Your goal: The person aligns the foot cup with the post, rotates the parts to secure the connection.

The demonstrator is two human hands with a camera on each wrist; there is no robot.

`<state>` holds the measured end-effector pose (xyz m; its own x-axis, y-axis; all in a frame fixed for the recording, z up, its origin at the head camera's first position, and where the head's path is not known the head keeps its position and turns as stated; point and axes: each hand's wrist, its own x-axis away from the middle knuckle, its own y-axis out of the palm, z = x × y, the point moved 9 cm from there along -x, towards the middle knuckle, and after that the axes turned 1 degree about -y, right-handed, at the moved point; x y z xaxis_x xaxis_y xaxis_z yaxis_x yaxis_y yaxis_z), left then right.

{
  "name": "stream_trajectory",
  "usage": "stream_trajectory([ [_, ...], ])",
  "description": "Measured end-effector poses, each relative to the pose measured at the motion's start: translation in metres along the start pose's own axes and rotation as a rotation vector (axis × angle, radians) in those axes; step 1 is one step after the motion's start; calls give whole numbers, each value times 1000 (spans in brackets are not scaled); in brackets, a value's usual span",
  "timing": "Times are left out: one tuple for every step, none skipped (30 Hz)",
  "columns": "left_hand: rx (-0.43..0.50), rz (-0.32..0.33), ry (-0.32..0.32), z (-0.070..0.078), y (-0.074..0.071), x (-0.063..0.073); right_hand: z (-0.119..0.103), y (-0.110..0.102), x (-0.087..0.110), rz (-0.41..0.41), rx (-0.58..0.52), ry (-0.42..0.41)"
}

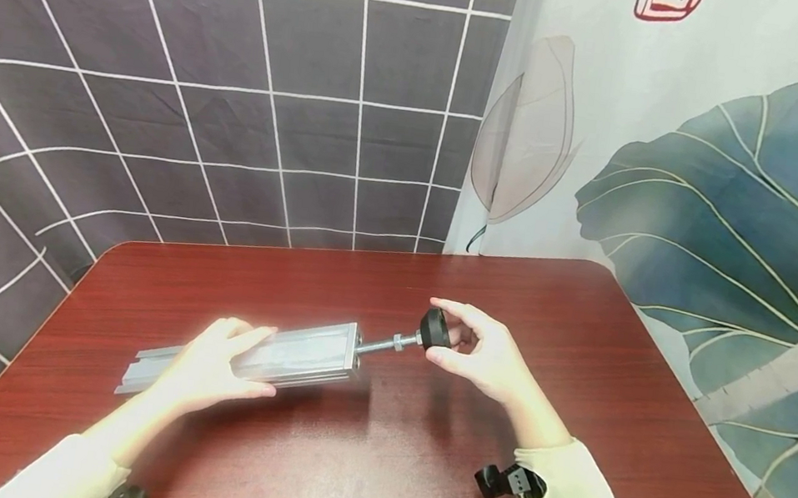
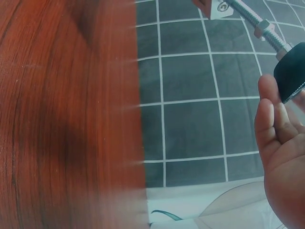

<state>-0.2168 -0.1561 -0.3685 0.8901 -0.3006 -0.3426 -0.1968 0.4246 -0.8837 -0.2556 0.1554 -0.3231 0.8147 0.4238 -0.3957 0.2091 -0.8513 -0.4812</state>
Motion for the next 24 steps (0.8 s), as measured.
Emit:
stream_trajectory([
  [1, 2, 2, 0, 0, 0, 0, 0, 0, 2, 3, 1],
  [0, 4, 3, 0, 0, 0, 0, 0, 0, 5, 5, 3],
  [0, 6, 3, 0, 0, 0, 0, 0, 0, 8, 10, 5],
  [0, 8, 4, 0, 0, 0, -1, 0, 0, 10, 12, 4],
  [-2, 9, 3, 0, -1, 0, -1, -1, 0, 15, 16, 5],
  [-1, 9, 2, 0, -1, 1, -1, -1, 0, 18, 20, 7],
  [1, 9, 2, 1, -1, 1, 0, -1, 0, 23, 21, 10],
  [1, 8, 2, 1, -1, 1, 0, -1, 1, 28, 21, 13],
  [3, 9, 2, 1, -1, 1, 0, -1, 1, 33, 19, 16],
  [6, 9, 3, 2, -1, 1, 0, -1, 1, 36, 14, 18],
  [9, 9, 3, 2, -2, 1, 0, -2, 1, 42, 17, 21],
  [11, 9, 3, 3, -2, 2, 0, -2, 1, 47, 21, 21],
  [11, 8, 2, 3, -2, 2, 0, -2, 2, 53, 27, 22],
  [11, 9, 1, 3, -2, 2, 0, -2, 2, 58, 32, 21],
  [13, 8, 1, 3, -2, 2, -1, -3, 2, 65, 39, 18],
  [14, 7, 2, 4, -1, 2, -1, -3, 2, 72, 46, 15],
  [14, 5, 3, 4, -1, 2, -2, -3, 2, 79, 53, 12],
  [13, 5, 4, 4, 0, 2, -2, -4, 2, 85, 53, 8],
  [13, 5, 5, 4, 0, 2, -3, -4, 2, 88, 47, 2],
  [13, 5, 7, 4, 0, 2, -4, -4, 2, 92, 39, -6],
  [13, 5, 8, 4, 0, 2, -5, -4, 2, 94, 29, -12],
  [13, 5, 9, 4, 0, 2, -6, -4, 2, 95, 18, -17],
  [11, 5, 8, 4, 0, 2, -7, -3, 2, 97, 8, -20],
  [10, 5, 9, 4, 0, 2, -9, -3, 2, 98, -1, -21],
])
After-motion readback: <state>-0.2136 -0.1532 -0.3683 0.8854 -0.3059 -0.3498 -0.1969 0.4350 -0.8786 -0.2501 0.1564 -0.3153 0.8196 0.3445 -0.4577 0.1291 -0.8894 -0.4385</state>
